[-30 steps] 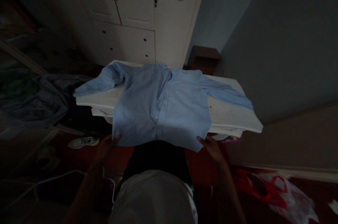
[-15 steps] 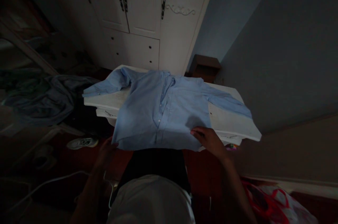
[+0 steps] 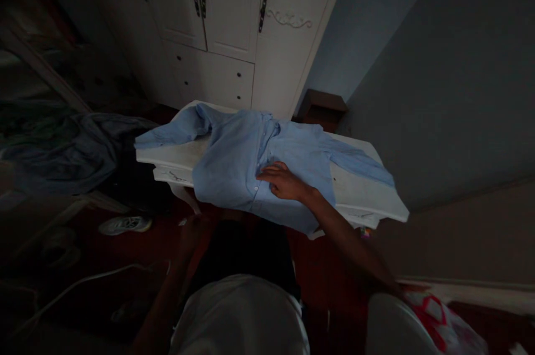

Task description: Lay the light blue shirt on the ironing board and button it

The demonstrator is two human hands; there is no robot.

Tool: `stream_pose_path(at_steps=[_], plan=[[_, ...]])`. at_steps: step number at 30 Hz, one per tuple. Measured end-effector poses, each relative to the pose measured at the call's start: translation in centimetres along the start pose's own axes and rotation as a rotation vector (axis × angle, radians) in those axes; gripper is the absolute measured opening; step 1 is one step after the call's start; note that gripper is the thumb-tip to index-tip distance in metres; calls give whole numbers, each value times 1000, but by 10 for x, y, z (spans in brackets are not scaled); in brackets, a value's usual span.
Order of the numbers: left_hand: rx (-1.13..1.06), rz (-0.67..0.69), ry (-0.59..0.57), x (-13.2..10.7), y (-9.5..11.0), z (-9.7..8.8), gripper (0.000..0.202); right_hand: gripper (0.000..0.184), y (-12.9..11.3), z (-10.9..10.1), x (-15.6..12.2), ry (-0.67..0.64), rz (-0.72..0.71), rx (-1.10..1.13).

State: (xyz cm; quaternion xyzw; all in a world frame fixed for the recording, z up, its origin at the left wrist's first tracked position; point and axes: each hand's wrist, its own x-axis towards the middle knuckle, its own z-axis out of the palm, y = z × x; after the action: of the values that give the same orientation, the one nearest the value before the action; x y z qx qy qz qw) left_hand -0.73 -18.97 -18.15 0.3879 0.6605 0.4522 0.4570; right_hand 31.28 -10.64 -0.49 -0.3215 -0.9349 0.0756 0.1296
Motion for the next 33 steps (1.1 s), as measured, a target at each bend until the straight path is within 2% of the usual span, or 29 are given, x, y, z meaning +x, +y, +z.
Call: stream_pose_path(at_steps=[5, 7, 9, 11, 12, 14, 16, 19, 23, 30, 33], plan=[[-152, 24, -193, -13, 5, 62, 41, 30, -1, -7, 7, -34, -68, -129], [-159, 56, -202, -19, 11, 81, 34, 24, -3, -8, 6, -27, -67, -154], [-159, 102, -176, -23, 21, 93, 26, 21, -4, -8, 4, -31, -55, -152], [-145, 208, -103, -27, 38, 97, 21, 20, -6, -9, 2, -45, -43, -140], [-124, 308, -58, -28, 49, 99, 19, 20, -7, -10, 1, -52, -45, -141], [-38, 592, 17, -26, 73, 100, 14, 20, -8, -12, 1, -63, -57, -163], [98, 856, 5, -19, 95, 103, 18, 20, -9, -14, 1, -77, -79, -211], [364, 1059, -66, -6, 116, 106, 24, 18, -11, -14, 2, -101, -110, -296], [552, 1105, -142, 5, 123, 105, 19, 16, -13, -13, 5, -93, -127, -348], [585, 1163, -311, 11, 148, 103, 18, 22, -9, -10, 14, 43, -144, -291], [500, 1162, -402, 17, 154, 104, 18, 23, -5, -9, 13, 78, -148, -262]])
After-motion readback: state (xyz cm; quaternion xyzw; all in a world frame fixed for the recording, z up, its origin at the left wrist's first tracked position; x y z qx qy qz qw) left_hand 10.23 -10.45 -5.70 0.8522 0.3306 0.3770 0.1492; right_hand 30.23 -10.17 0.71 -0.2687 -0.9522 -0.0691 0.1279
